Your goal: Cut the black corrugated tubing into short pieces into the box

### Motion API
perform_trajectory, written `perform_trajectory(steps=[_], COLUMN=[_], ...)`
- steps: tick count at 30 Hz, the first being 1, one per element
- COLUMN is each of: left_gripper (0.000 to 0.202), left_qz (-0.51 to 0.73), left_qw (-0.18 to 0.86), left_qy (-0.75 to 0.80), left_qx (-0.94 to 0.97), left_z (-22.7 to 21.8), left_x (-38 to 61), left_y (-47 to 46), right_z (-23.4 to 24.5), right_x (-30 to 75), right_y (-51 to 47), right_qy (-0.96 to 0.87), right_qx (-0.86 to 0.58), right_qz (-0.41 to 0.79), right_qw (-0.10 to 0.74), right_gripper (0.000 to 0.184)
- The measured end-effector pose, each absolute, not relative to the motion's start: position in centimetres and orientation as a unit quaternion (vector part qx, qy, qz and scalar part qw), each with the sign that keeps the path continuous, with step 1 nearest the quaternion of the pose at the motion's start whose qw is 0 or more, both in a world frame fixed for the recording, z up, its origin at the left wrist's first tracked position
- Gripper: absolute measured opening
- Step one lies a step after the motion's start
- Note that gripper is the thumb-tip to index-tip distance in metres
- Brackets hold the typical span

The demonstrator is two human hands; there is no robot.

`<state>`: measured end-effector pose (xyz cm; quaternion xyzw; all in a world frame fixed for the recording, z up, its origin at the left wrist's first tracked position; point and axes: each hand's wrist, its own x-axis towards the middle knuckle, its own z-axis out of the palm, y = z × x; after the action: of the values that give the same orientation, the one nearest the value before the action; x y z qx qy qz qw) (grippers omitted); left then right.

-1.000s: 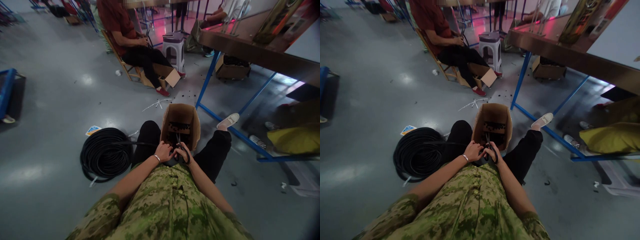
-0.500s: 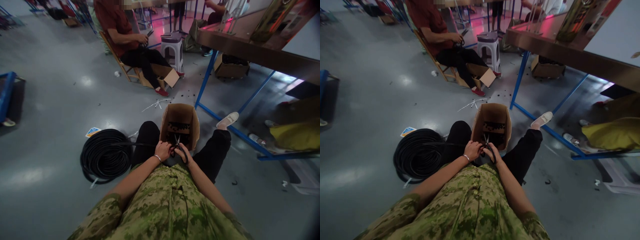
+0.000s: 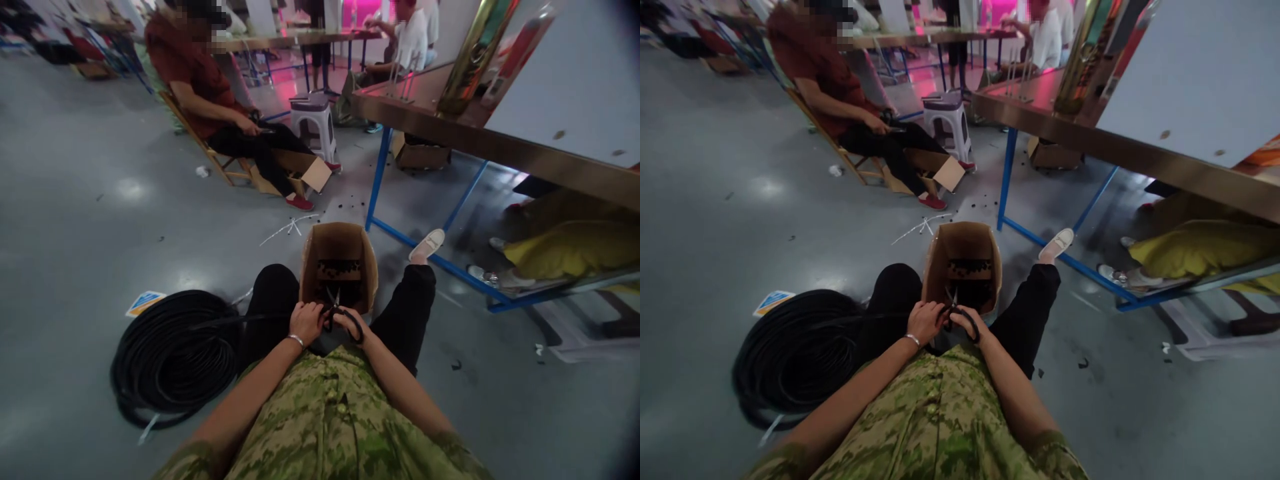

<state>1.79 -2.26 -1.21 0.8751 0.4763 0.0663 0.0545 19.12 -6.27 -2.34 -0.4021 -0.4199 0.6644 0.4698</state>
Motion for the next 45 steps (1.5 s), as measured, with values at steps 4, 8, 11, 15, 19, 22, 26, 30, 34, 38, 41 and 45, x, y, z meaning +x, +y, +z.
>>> perform_trajectory(steps=[4, 8, 11, 15, 19, 22, 26, 30, 34, 38, 41, 45], left_gripper=[0.025, 0.028, 0.029, 0.028, 0.03, 0.03, 0.028, 0.028, 0.027, 0.027, 0.026, 0.027], left_qz=[0.08, 0.1, 0.124, 0.158, 0.182, 0.193, 0.206, 0.212, 0.199, 0.185, 0.191, 0.214], left_qw=[0.053, 0.055, 0.057, 0.056, 0.046, 0.054, 0.092, 0.134, 0.167, 0.199, 0.226, 0.282], left_qy=[0.469, 0.455, 0.456, 0.462, 0.474, 0.485, 0.526, 0.562, 0.585, 0.587, 0.577, 0.537], left_qx=[0.878, 0.883, 0.88, 0.871, 0.86, 0.851, 0.82, 0.789, 0.768, 0.763, 0.761, 0.766], left_z=[-1.5, -1.4, -1.2, -1.0, -1.1, -1.0, 0.1, 1.8, 3.0, 3.4, 4.1, 5.6], left_x=[1.7, 1.6, 1.5, 1.3, 1.1, 1.2, 1.7, 2.5, 2.8, 2.7, 3.0, 4.4], left_y=[-2.2, -2.1, -2.0, -2.0, -1.9, -2.0, -1.7, -0.8, -0.1, 0.4, 0.8, 1.2], right_z=[-1.7, -2.4, -3.0, -2.8, -1.5, -0.1, 1.7, 2.6, 2.6, 2.7, 2.8, 3.0], right_x=[19.3, 19.3, 19.5, 20.4, 21.9, 23.2, 24.8, 25.8, 26.2, 26.0, 25.5, 24.2], right_y=[-6.5, -6.4, -6.2, -5.8, -5.7, -5.6, -5.4, -5.0, -5.3, -5.9, -6.1, -6.1], right_qy=[-0.433, -0.378, -0.306, -0.186, -0.118, -0.092, -0.104, -0.127, -0.136, -0.113, -0.105, -0.125], right_qx=[-0.388, -0.383, -0.371, -0.347, -0.315, -0.283, -0.262, -0.309, -0.376, -0.36, -0.36, -0.394], right_qz=[0.677, 0.687, 0.679, 0.665, 0.647, 0.644, 0.642, 0.646, 0.668, 0.691, 0.695, 0.679], right_qw=[0.452, 0.489, 0.554, 0.635, 0.684, 0.704, 0.714, 0.686, 0.628, 0.617, 0.613, 0.606], right_gripper=[0.03, 0.032, 0.032, 0.029, 0.022, 0.019, 0.024, 0.026, 0.025, 0.041, 0.048, 0.037])
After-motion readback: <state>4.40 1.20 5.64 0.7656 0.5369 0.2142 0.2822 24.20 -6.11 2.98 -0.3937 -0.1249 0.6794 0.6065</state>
